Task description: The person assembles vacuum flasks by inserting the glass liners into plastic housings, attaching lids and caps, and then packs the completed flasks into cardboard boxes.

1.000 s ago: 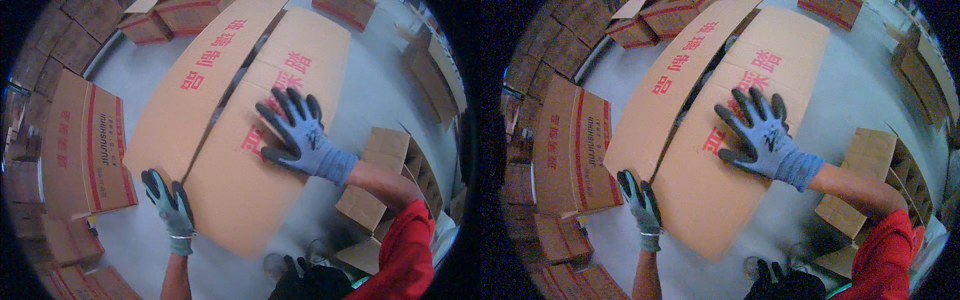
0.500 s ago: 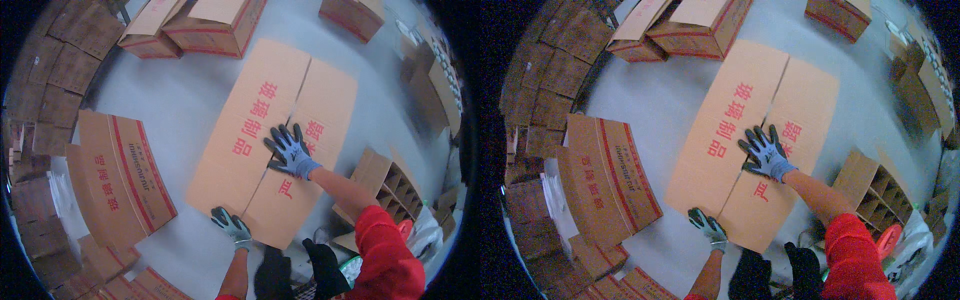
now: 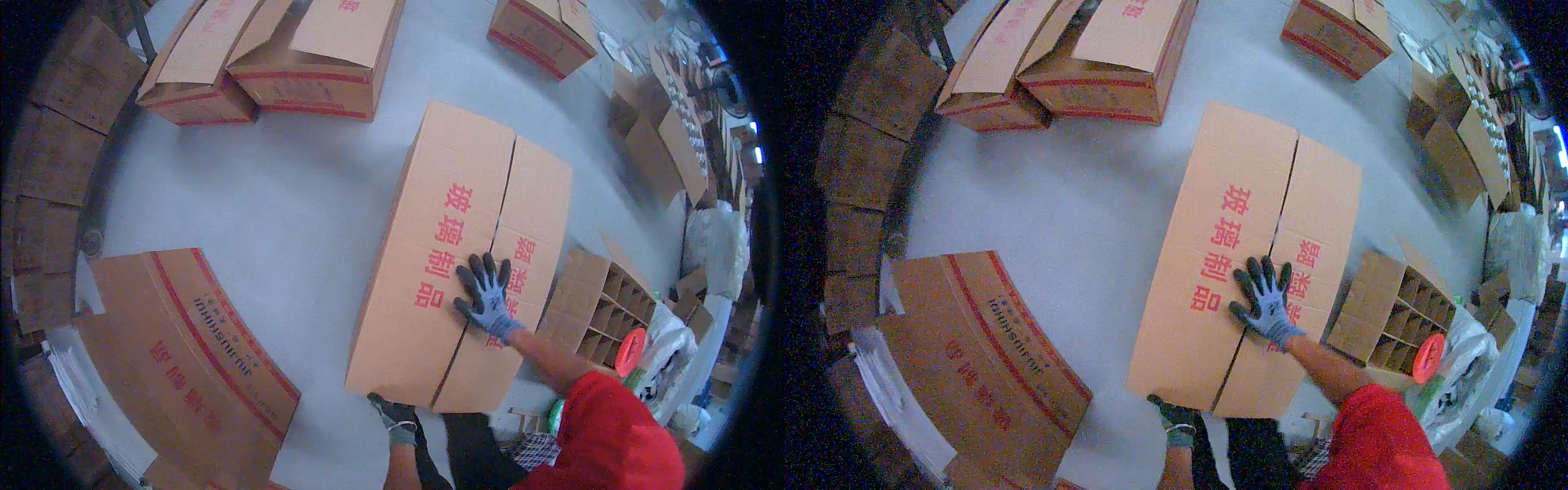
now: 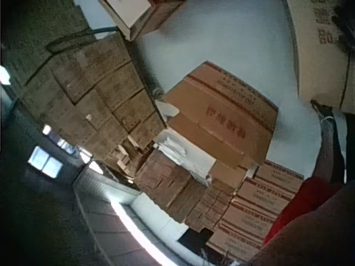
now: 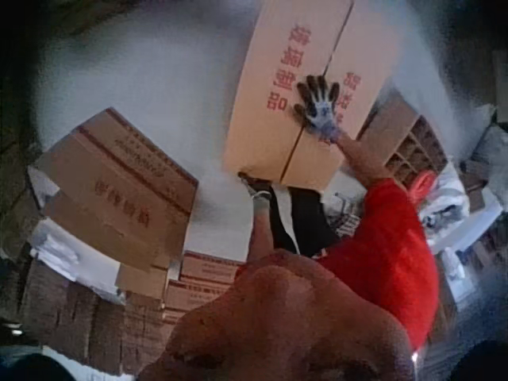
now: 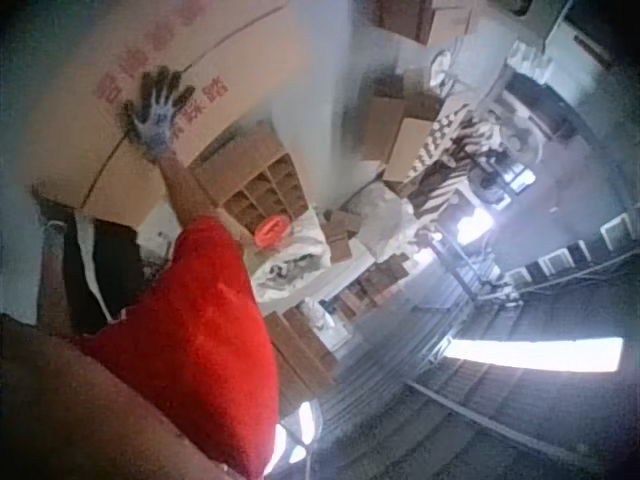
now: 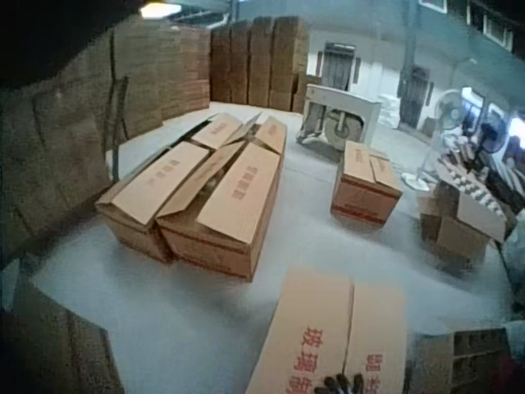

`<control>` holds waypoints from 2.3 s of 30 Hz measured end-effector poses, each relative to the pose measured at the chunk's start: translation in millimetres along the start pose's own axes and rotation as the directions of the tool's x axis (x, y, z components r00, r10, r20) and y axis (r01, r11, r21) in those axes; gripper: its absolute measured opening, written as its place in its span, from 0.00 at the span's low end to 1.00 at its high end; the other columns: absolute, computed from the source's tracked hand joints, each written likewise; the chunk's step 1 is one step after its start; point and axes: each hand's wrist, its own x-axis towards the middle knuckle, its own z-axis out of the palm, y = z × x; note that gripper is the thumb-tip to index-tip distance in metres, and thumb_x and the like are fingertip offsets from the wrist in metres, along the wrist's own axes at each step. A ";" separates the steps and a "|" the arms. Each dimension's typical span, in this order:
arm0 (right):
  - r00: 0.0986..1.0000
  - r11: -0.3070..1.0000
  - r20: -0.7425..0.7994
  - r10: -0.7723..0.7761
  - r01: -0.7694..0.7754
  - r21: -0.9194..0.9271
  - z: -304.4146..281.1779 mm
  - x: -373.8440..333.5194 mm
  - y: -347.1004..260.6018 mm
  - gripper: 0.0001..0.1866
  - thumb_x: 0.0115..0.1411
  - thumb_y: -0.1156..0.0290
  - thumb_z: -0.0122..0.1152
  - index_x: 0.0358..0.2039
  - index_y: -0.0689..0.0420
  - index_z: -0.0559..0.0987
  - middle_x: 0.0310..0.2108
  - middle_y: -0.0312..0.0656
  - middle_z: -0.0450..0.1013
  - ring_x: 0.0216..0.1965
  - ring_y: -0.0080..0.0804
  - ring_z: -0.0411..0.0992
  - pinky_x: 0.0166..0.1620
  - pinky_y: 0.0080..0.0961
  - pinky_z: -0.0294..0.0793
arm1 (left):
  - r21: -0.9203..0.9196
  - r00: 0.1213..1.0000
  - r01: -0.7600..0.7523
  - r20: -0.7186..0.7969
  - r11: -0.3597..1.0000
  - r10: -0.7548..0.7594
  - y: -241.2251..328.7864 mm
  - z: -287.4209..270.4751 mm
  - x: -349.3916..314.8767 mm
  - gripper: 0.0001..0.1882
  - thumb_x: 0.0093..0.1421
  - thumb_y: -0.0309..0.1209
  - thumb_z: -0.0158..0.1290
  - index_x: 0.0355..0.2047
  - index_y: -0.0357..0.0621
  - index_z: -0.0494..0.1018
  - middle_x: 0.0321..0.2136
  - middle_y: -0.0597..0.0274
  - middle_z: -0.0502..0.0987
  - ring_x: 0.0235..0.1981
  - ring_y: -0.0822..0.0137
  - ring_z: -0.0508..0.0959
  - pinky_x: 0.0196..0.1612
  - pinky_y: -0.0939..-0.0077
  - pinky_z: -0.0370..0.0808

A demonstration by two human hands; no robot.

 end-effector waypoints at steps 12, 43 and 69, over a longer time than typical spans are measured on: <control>0.997 0.997 0.038 -0.070 0.072 -0.028 5.9 6.0 16.1 0.37 0.57 0.44 0.48 0.63 0.48 0.57 0.66 0.49 0.48 0.67 0.54 0.42 0.61 0.67 0.24 | -0.166 0.764 0.545 0.504 0.822 -0.404 -26.2 14.3 -10.3 0.42 0.57 0.66 0.35 0.63 0.52 0.52 0.64 0.59 0.51 0.64 0.49 0.49 0.62 0.36 0.42; 0.859 0.703 0.099 -0.502 0.473 -0.532 -163.5 361.5 149.5 0.30 0.58 0.51 0.49 0.59 0.51 0.64 0.63 0.42 0.55 0.66 0.40 0.47 0.62 0.58 0.44 | -0.978 0.989 -0.146 -0.144 0.148 0.021 -223.4 -103.9 -157.8 0.38 0.57 0.64 0.34 0.61 0.53 0.58 0.61 0.59 0.58 0.61 0.49 0.58 0.59 0.39 0.51; 0.775 0.768 0.208 0.597 -0.627 0.132 -62.3 68.2 414.2 0.63 0.47 0.40 0.64 0.66 0.45 0.28 0.64 0.55 0.20 0.52 0.47 0.55 0.46 0.36 0.65 | -0.958 0.955 0.216 0.168 0.186 -0.244 -184.6 -10.5 -159.6 0.37 0.54 0.63 0.43 0.57 0.54 0.61 0.54 0.59 0.65 0.52 0.50 0.67 0.52 0.45 0.66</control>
